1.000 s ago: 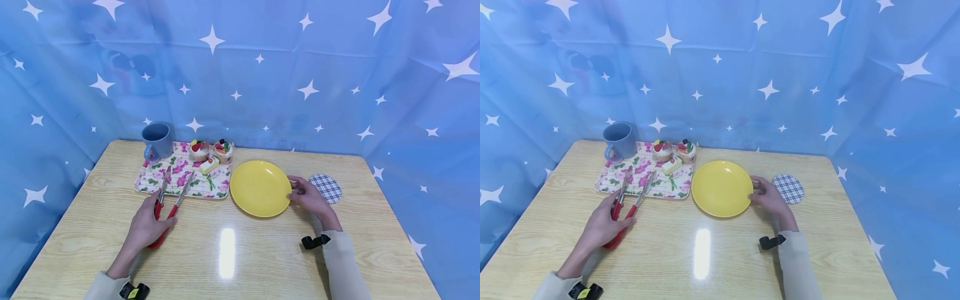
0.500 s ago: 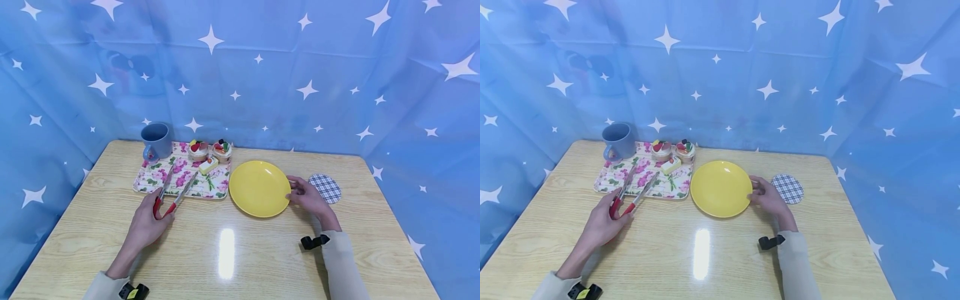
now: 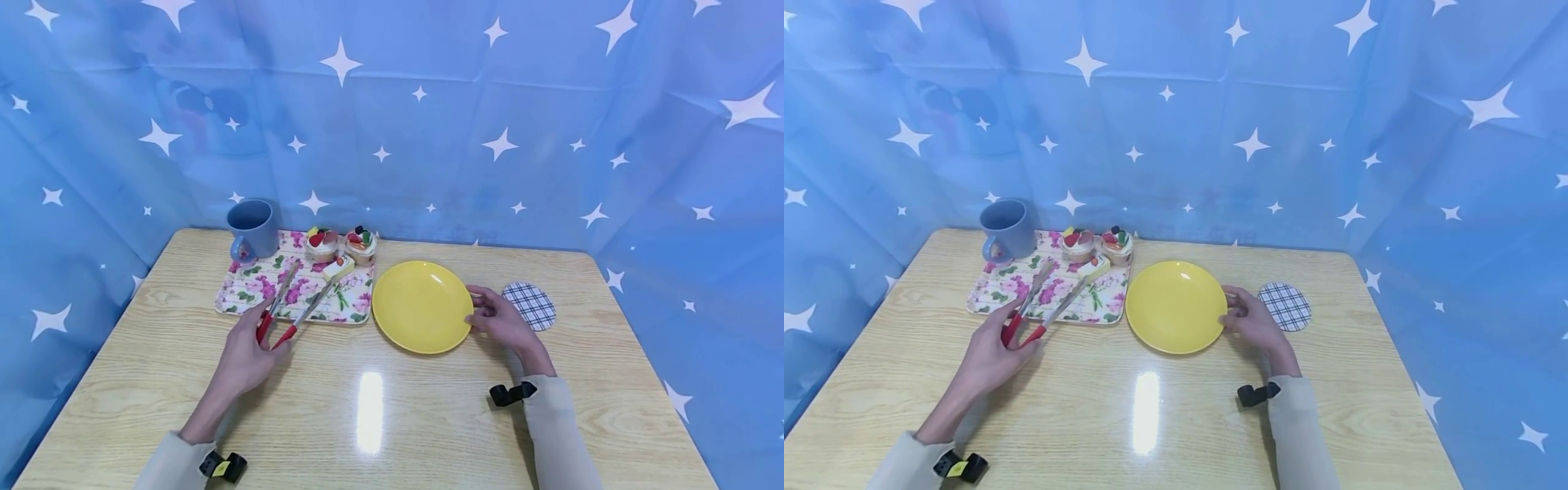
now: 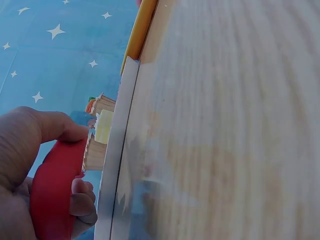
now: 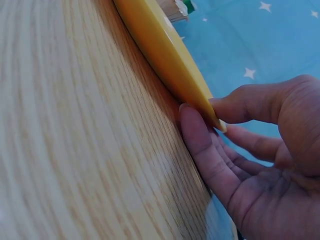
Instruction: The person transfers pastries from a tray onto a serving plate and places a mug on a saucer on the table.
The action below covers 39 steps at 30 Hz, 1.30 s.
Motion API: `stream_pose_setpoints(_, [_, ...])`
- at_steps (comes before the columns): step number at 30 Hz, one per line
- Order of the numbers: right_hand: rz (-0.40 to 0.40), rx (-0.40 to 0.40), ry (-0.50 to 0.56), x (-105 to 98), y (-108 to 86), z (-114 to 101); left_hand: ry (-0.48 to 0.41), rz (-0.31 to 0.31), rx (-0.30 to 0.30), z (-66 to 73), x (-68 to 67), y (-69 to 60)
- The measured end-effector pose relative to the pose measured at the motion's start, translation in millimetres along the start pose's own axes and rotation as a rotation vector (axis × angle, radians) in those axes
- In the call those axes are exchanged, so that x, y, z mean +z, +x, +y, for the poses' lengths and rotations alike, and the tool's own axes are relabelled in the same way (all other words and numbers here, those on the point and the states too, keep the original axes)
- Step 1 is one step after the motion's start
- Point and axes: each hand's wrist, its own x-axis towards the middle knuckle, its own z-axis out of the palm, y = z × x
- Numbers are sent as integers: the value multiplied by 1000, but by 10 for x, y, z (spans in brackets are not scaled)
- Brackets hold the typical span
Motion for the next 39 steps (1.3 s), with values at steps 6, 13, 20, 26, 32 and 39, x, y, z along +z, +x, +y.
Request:
stream_pose_setpoints(6, [-7,2,16,4,-8,-17,29,-9,-2,17,14,58])
stream_pose_setpoints(13, [-6,10,16,-4,-19,-28,20,-13,33,66,36,127])
stream_pose_setpoints(20, [-8,9,5,-11,-25,-17,-12,-37,32,81,74,180])
stream_pose_setpoints(26, [3,2,-13,-6,-33,-15,-30,-49,59,88,115,229])
stream_pose_setpoints(32, [-11,-9,13,-2,-16,6,4,-65,20,98,144,262])
stream_pose_setpoints(39, [-5,-1,18,-5,-6,23,44,-55,30,131,174,314])
